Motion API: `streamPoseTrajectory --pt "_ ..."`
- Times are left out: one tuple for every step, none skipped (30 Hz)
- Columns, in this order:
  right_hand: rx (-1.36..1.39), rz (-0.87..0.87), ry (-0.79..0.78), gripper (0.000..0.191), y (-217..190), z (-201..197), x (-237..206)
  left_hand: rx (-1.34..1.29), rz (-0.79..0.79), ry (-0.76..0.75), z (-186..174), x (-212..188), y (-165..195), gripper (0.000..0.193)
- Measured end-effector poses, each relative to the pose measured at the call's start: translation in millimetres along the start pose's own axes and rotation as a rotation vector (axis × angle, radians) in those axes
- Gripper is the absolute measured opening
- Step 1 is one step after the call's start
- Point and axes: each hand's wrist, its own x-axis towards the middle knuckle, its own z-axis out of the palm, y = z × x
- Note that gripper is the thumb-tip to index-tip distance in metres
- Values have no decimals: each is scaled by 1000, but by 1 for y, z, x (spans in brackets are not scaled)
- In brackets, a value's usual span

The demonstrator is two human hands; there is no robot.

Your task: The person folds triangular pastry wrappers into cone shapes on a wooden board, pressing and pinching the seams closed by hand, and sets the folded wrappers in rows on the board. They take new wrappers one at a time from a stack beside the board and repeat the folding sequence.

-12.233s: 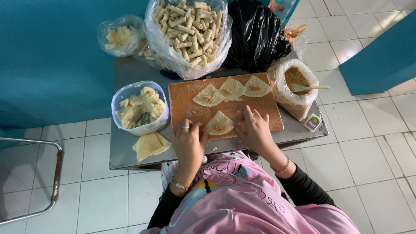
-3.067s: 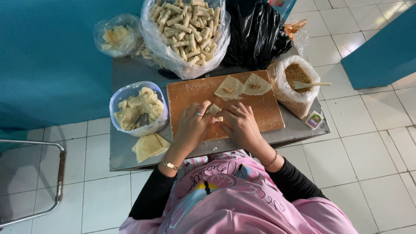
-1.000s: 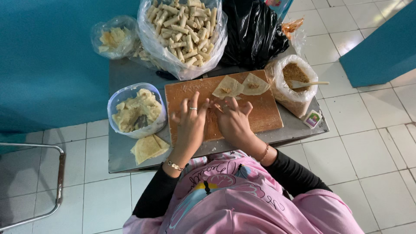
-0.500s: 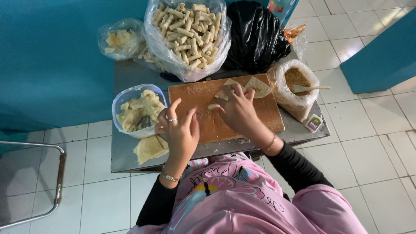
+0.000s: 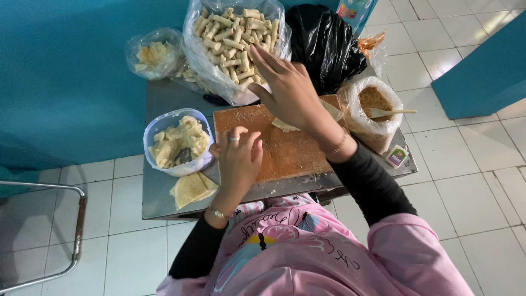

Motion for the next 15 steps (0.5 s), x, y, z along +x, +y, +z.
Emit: streamPoseTrajectory --pt "41 24 -27 62 6 -2 -12 -15 9 -8 5 5 -3 17" --pt "118 108 -57 53 15 -6 -26 -32 18 -17 11 11 -5 15" --pt "194 192 -88 45 25 -12 -41 -49 27 -26 17 17 -6 13" --pt "140 258 -124 36 35 -15 -54 -44 48 -39 24 24 -7 14" --pt "88 323 -161 29 43 -17 -67 -37 69 -53 31 31 -7 15" --pt "-10 360 -203 27 49 -16 -80 -31 90 -68 38 37 -6 16" --pt "-111 396 -241 25 52 -13 -90 6 106 -74 44 43 -5 18" --pt "-214 434 -275 23 55 -9 -99 42 126 -79 50 50 -3 21" --pt "-201 447 -280 23 57 -4 -105 78 145 -86 54 54 0 23" --pt "-185 461 -286 22 55 1 -112 88 161 -102 56 55 2 23" --pt "-168 476 -291 22 54 6 -116 99 181 -118 57 57 4 22" --pt "-211 456 -267 23 52 11 -119 111 201 -135 58 58 7 21" --pt "-254 434 -246 24 49 15 -121 92 208 -129 59 59 9 20" --pt "-294 410 -226 25 47 18 -123 74 212 -123 60 60 12 18" --pt "-307 411 -221 26 44 20 -123 57 214 -118 61 60 13 18"
